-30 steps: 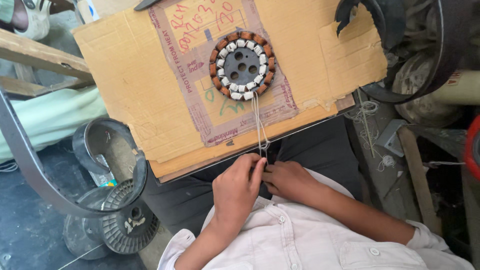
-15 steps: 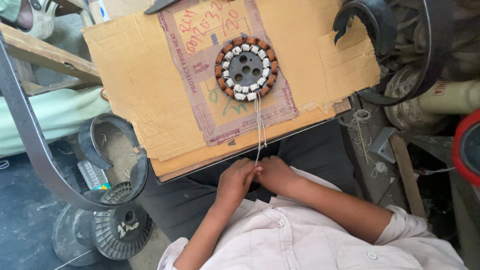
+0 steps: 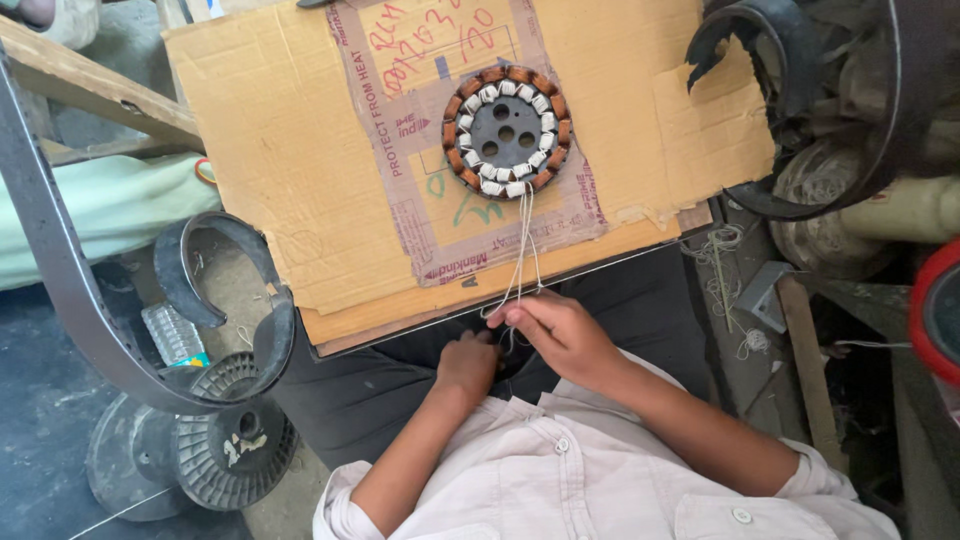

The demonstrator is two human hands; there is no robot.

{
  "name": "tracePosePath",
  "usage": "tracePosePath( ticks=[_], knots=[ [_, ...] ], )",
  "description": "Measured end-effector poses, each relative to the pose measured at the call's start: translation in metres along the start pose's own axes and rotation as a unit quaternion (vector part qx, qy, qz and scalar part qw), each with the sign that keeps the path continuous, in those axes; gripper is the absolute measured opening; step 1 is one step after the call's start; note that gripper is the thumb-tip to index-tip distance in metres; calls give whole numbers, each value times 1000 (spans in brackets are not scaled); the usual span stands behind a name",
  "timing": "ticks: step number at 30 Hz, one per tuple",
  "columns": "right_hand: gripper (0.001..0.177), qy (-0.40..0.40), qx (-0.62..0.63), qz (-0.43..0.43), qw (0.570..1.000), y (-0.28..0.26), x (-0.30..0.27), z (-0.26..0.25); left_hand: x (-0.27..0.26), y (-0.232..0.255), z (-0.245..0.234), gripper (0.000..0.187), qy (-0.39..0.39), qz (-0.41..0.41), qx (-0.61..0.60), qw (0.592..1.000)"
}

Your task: The person winds white wire around the slots of a circular motor stator placed on a cardboard sheet. They repeatedly thread the wire through the slots and pull it tight by hand. The person uses pliers to cut the wire at the end of the clip.

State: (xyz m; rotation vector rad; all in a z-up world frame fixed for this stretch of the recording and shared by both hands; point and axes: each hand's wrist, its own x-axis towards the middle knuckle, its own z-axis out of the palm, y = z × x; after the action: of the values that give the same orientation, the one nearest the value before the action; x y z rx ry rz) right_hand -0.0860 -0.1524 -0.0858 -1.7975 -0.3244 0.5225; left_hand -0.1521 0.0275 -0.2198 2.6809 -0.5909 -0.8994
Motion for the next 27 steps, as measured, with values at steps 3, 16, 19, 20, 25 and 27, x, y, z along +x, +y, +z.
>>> tracePosePath(
  ticks=[3,16,19,20,25,27],
  knots=[
    [18,-30,-139,-119,983,21,-4,2,-12,-7,-41,44,95,46,-126,986],
    [22,-165,-364,-36,916,55,-4,-1,-36,19,-118,15,56,113,-545,829],
    [30,-113,-207,-45,971,29,-6,-31,-44,10,-107,10,105,167,-439,876],
    [30,-104,-141,-39,984,21,-9,-36,-46,7,-101,10,97,149,-402,898],
    [22,-80,57,-5,995,-1,-8,-26,-40,5,-67,7,35,46,-143,988],
    [18,-61,103,7,993,-1,-11,-12,-37,6,-62,8,33,44,-117,992]
  ],
)
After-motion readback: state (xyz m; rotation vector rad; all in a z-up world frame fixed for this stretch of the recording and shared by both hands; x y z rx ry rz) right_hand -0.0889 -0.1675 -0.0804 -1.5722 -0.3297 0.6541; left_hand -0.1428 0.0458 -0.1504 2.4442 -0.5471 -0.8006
